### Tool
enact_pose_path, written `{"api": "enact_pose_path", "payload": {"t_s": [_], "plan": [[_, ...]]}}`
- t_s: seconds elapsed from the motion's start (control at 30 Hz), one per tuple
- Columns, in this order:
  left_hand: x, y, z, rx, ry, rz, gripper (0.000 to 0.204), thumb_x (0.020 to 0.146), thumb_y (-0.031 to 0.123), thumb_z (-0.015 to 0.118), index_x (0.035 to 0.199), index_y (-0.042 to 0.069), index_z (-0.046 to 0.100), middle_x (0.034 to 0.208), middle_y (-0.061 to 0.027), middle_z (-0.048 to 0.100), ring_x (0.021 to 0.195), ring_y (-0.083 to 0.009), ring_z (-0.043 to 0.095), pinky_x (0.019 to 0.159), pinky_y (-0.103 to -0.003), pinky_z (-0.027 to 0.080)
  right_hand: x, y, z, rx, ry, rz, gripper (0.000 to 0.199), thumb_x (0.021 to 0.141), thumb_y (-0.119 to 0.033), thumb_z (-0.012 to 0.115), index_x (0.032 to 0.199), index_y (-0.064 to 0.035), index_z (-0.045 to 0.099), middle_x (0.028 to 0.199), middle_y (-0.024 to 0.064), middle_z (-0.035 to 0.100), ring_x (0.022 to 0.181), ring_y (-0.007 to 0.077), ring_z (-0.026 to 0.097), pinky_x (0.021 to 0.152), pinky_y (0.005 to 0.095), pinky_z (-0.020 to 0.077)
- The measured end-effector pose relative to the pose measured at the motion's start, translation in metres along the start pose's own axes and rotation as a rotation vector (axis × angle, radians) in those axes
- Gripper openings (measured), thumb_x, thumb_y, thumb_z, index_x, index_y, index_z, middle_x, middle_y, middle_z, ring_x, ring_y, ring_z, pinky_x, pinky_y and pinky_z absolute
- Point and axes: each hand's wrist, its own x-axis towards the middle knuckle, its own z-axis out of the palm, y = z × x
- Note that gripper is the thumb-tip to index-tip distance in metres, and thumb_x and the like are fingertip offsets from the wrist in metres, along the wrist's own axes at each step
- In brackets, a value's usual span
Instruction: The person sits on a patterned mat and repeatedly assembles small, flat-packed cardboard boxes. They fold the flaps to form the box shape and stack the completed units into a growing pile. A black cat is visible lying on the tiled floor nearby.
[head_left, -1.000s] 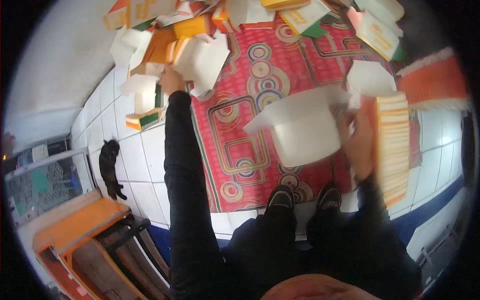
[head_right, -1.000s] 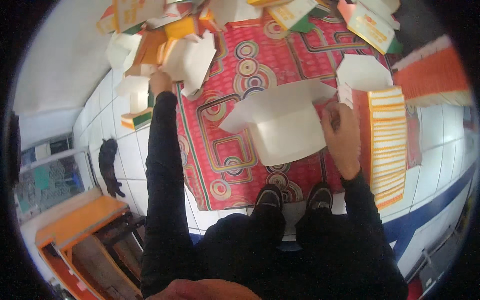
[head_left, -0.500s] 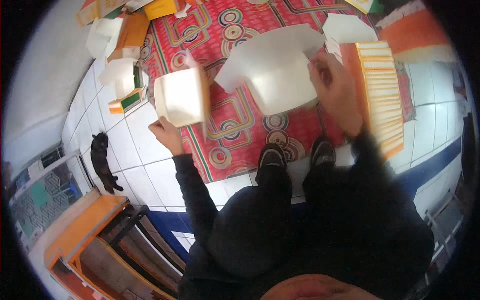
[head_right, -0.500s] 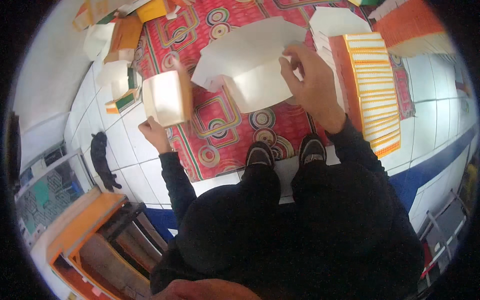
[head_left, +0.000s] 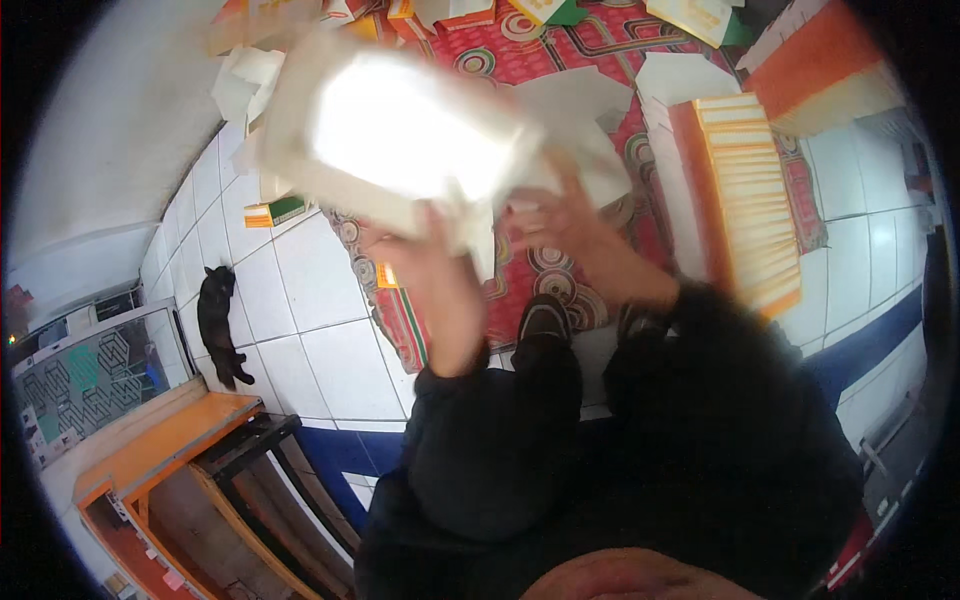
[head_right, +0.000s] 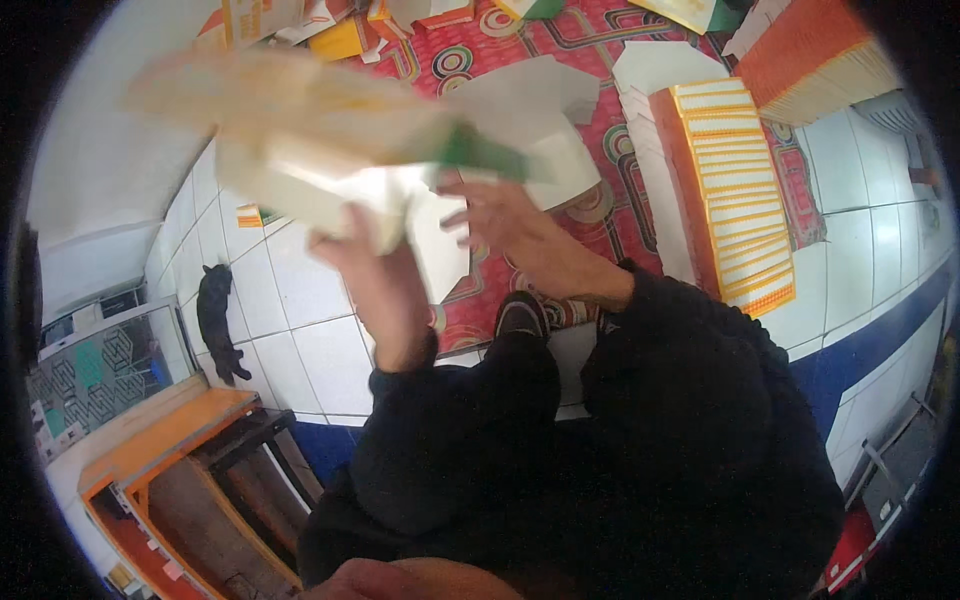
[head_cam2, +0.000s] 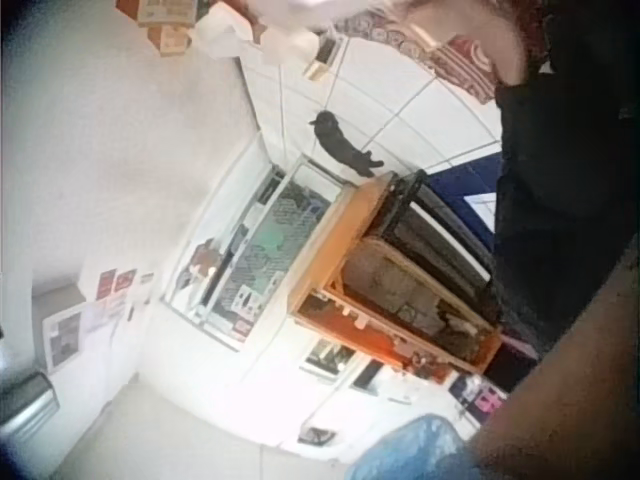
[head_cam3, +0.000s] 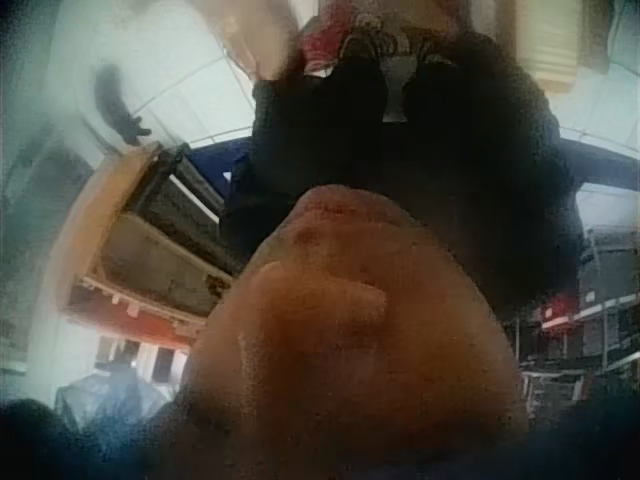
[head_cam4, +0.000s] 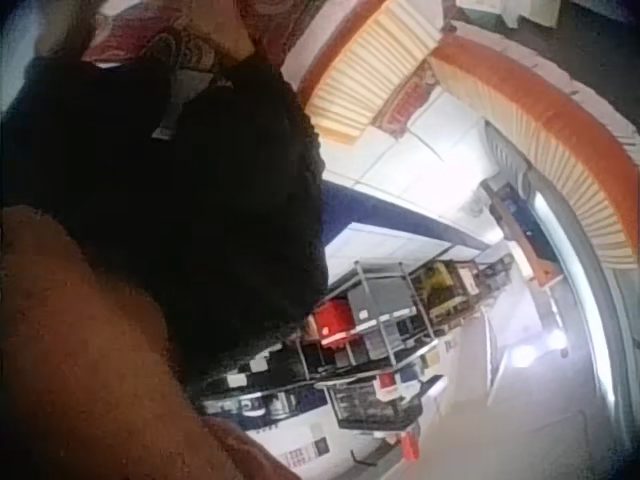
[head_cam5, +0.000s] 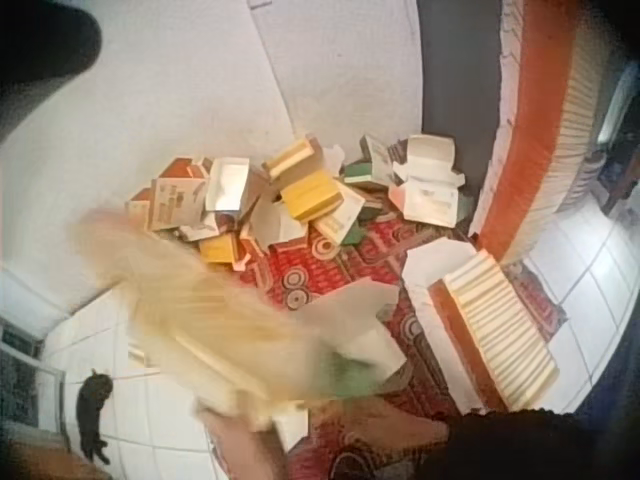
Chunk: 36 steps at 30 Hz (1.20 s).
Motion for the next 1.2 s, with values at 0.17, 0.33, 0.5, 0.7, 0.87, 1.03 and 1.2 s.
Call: {"api": "enact_pose_path", "payload": {"t_s": [0.17,0.33,0.5,0.7,0.87,1.03,1.2], "plan": [[-0.029,-0.028,0.047,-0.109,-0.586,0.070,0.063,0.095,0.011,0.067,0.134,-0.006,0.020,0.131,-0.0218,0.040,0.126,-0.0257,0.041,0.108,-0.039,0.035,-0.010,-0.018,-0.030,-0.303,0.450,-0.134,0.048,0.108,-0.036,0.037,0.144,-0.0043,0.043,0.139,0.0090,0.051,0.130,0.0226,0.047,0.106,0.0415,0.0422],[-0.052,-0.035,0.078,-0.506,-0.566,-0.222,0.055,0.093,0.007,0.067,0.123,-0.003,0.022,0.127,-0.0227,0.042,0.123,-0.0234,0.048,0.098,-0.035,0.047,-0.008,-0.022,-0.040,0.341,0.548,-0.142,0.050,0.106,-0.038,0.037,0.140,-0.0027,0.046,0.134,0.0107,0.054,0.125,0.0242,0.051,0.106,0.0416,0.0411],[-0.067,-0.059,0.097,-0.391,-0.515,-0.225,0.070,0.084,0.019,0.078,0.122,-0.005,0.024,0.117,-0.0189,0.041,0.110,-0.0239,0.052,0.091,-0.035,0.050,-0.007,-0.039,-0.052,0.074,0.709,0.037,0.051,0.106,-0.040,0.037,0.138,0.0000,0.046,0.134,0.0128,0.054,0.125,0.0257,0.051,0.108,0.0419,0.0402],[-0.041,-0.088,0.047,0.164,-0.654,0.007,0.061,0.084,0.053,0.073,0.103,-0.004,0.059,0.100,-0.0185,0.060,0.087,-0.0244,0.060,0.071,-0.039,0.050,0.000,-0.053,-0.106,-0.055,0.764,0.018,0.047,0.102,-0.036,0.048,0.139,-0.0068,0.049,0.128,0.0101,0.061,0.117,0.0228,0.060,0.102,0.0405,0.0481],[0.008,-0.147,-0.011,0.363,-0.122,0.072,0.038,0.083,0.038,0.074,0.092,0.003,0.063,0.075,-0.0180,0.066,0.071,-0.0339,0.066,0.066,-0.041,0.052,0.016,-0.040,-0.133,-0.181,0.626,0.202,0.048,0.101,-0.032,0.054,0.137,-0.0020,0.050,0.130,0.0113,0.060,0.120,0.0232,0.058,0.102,0.0378,0.0467],[0.042,-0.172,-0.001,0.219,-0.291,0.054,0.038,0.090,0.022,0.071,0.119,0.006,0.051,0.096,-0.0061,0.057,0.086,-0.0176,0.056,0.076,-0.033,0.050,0.045,-0.017,-0.138,-0.264,0.502,0.276,0.052,0.098,-0.036,0.057,0.139,-0.0061,0.047,0.126,0.0085,0.059,0.115,0.0220,0.060,0.094,0.0385,0.0515],[0.062,-0.182,0.009,-0.056,-0.368,-0.090,0.022,0.099,0.019,0.058,0.114,0.004,0.052,0.084,-0.0041,0.055,0.070,-0.0126,0.055,0.062,-0.029,0.048,0.060,-0.009,-0.117,-0.232,0.468,0.331,0.054,0.098,-0.035,0.056,0.143,-0.0080,0.043,0.127,0.0097,0.057,0.115,0.0232,0.059,0.091,0.0376,0.0521]]}}
